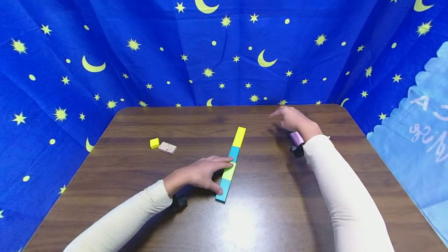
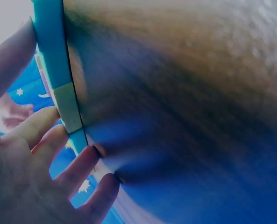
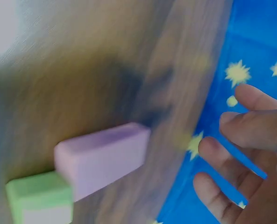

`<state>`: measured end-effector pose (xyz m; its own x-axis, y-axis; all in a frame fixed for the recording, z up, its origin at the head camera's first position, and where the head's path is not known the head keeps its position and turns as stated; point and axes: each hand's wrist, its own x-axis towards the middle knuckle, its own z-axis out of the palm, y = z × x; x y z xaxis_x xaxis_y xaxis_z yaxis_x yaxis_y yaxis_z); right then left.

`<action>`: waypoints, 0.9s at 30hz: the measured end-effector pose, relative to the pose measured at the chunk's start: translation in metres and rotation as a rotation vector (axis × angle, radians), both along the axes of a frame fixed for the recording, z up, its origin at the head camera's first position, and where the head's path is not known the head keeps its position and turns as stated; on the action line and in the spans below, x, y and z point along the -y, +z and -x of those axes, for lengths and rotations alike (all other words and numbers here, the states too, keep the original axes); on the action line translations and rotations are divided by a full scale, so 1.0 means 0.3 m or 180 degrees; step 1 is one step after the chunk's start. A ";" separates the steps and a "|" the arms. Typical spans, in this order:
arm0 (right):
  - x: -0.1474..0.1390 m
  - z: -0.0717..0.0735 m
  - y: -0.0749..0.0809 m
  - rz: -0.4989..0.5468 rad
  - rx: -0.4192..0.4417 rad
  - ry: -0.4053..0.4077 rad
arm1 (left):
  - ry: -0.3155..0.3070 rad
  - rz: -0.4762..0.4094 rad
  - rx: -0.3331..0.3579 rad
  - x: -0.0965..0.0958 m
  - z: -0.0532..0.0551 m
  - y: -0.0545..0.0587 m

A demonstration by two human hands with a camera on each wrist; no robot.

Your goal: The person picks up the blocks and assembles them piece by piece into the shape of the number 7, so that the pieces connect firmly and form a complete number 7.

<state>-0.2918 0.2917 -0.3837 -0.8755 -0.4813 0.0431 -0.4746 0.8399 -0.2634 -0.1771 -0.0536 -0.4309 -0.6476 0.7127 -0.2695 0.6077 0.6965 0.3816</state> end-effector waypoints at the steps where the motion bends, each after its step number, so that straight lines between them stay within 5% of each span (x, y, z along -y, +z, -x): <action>1: -0.019 -0.002 0.000 0.0008 0.0033 -0.0036 | 0.0015 -0.0005 -0.0001 0.000 -0.001 -0.001; 16: -0.296 -0.176 -0.052 0.0003 -0.0074 -0.0215 | 0.0021 0.0019 -0.0041 -0.023 -0.007 -0.013; 27: -0.327 -0.247 -0.143 0.0323 0.0168 -0.0515 | 0.0014 -0.0018 -0.0048 0.001 -0.008 0.004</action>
